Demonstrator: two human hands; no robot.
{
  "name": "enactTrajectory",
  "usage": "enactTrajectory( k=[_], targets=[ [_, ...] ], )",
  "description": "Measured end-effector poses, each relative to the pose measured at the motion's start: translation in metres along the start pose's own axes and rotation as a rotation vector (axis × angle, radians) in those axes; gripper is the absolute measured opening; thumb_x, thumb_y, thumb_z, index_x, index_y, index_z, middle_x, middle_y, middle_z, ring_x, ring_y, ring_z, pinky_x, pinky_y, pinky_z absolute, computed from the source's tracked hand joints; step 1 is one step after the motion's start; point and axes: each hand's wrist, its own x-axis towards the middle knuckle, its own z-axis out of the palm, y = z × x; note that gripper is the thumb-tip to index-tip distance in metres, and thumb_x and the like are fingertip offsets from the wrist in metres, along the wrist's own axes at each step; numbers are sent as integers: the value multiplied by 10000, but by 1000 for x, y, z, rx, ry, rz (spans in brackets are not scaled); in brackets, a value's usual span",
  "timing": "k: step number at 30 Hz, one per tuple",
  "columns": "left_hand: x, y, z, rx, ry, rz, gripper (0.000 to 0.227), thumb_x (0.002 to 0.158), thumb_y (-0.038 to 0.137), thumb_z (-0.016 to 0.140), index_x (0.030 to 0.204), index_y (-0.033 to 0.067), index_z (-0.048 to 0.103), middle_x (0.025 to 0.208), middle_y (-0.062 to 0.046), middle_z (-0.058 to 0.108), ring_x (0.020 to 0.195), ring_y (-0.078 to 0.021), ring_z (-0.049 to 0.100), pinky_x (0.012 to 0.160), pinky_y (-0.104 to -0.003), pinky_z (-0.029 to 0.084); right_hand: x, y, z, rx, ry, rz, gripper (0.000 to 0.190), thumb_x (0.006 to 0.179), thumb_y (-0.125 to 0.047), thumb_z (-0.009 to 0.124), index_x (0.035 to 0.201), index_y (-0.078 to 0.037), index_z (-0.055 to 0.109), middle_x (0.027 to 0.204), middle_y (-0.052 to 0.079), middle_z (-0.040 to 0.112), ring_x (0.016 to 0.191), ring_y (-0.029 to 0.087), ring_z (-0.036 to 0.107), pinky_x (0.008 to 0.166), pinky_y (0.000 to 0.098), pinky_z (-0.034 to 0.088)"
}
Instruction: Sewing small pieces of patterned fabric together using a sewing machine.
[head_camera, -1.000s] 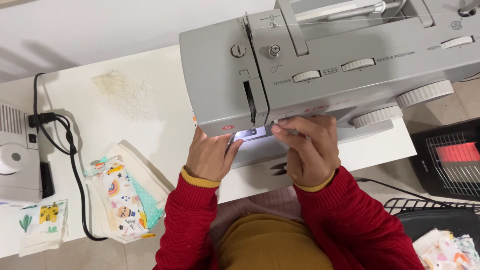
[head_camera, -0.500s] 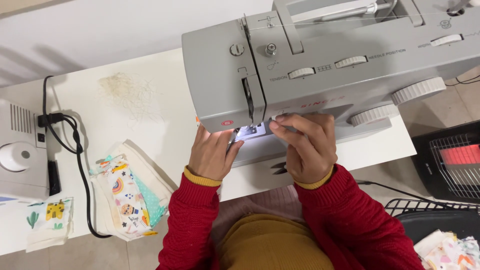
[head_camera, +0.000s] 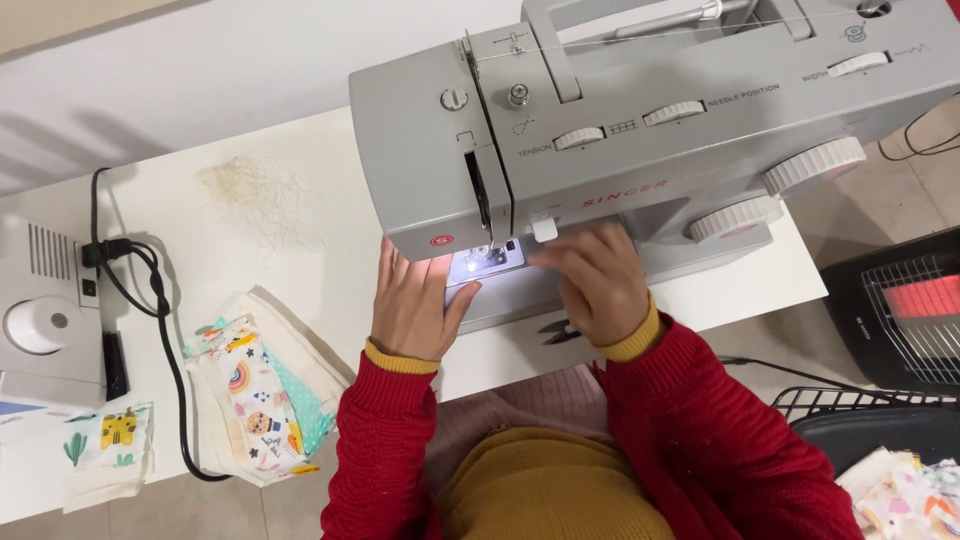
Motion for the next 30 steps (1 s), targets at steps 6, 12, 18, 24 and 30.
enactTrajectory(
  k=[6,12,18,24,30],
  targets=[
    [5,5,-5,103,-75,-74,487,919,370,725,1111,-73,669,1177,-232,670,1201,-416,567,1239,-596,209,-20,42,33,134,-317,549,28,963,-47,682,961,-19,681,873,153,657,816,301,606,785,407,496],
    [7,6,-7,88,-41,-59,495,932,376,711,1118,-81,674,1154,-230,687,1190,-387,583,1243,-589,191,-54,150,145,842,-156,491,250,1096,-130,511,1305,-50,621,1268,83,663,1129,229,619,980,339,523],
    [-4,5,-5,112,-18,-50,556,964,386,698,1258,-81,622,1151,-208,661,1263,-393,556,1254,-624,182,-41,168,168,667,-57,335,263,1114,-149,504,1335,-33,589,1296,107,648,1154,246,622,997,361,526],
    [-24,31,-15,236,-82,-129,544,936,398,715,1315,27,596,1296,-230,552,1351,-405,472,1208,-663,179,-61,197,198,459,54,159,287,1137,-172,496,1371,-14,551,1330,135,628,1185,267,626,1017,386,529],
    [-39,40,-42,-38,53,-13,386,991,244,678,1311,30,677,1318,-196,697,1183,-291,684,1209,-608,339,-81,193,191,264,143,-23,318,1160,-195,489,1407,5,513,1363,163,609,1216,289,630,1037,412,533]
  ],
)
